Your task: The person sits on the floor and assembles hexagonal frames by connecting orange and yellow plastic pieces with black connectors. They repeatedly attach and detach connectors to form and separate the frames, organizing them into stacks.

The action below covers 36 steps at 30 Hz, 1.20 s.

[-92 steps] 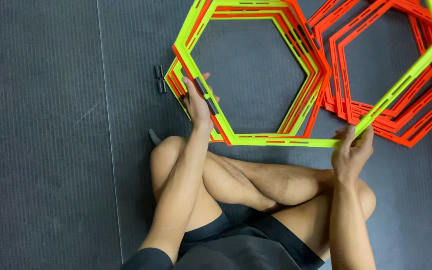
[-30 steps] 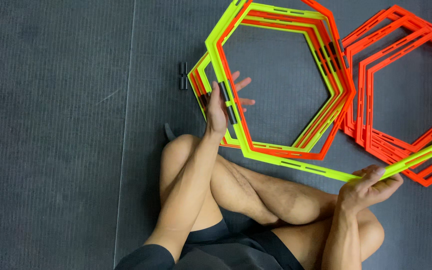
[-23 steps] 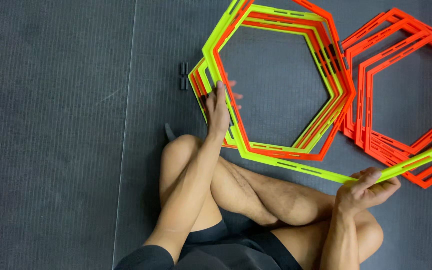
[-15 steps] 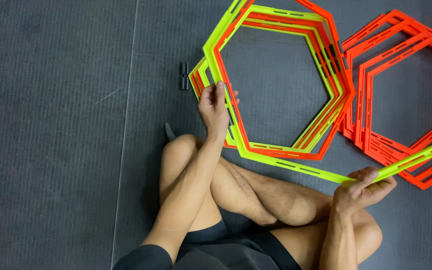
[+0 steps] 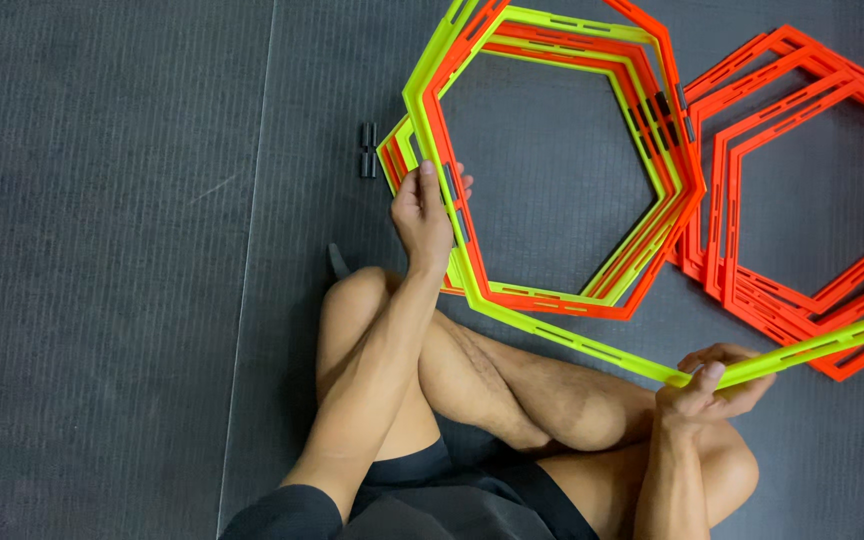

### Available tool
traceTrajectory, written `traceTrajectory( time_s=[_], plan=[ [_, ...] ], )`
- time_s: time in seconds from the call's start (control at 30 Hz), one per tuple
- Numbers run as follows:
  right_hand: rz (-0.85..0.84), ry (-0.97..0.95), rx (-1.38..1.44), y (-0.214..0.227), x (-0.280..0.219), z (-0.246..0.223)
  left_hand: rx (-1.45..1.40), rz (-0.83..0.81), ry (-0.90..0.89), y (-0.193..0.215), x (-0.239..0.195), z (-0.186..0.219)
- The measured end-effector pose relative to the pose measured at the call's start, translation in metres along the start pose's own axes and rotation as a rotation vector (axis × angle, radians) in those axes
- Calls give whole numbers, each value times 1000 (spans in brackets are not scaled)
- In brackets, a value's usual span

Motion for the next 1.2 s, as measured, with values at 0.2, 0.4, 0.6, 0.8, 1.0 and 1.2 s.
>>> traceTrajectory(
  time_s=[0.2,0.4,0.6,0.8,1.0,1.2],
  plan=[
    [38,-122,-150,10,-9,29,-57,44,83,-3,-4,4],
    [22,-90,-110,-2,-5,17,-9,-20,84,-2,2,-14],
    [-56,-203,-77,-12,-6,17,0,-45,71,-9,-3,-8],
    [-114,-257,-87,-17,-2,20,14,5,64,-5,1,-7],
    [-264,-165,-149,-17,-8,18,17,-5,35,-11,-1,7],
    [-435,-157,-98,-30,-13,26,31,14,49,-11,6,5]
  ],
)
Point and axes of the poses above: each hand's wrist, its own x-axis towards the middle knuckle, its own y-axis out of the back of the hand, z = x × y, the point moved 10 cm from there along x, towards the middle knuckle, and after that the axes turned 13 degrees about -x, right-handed, at the moved point
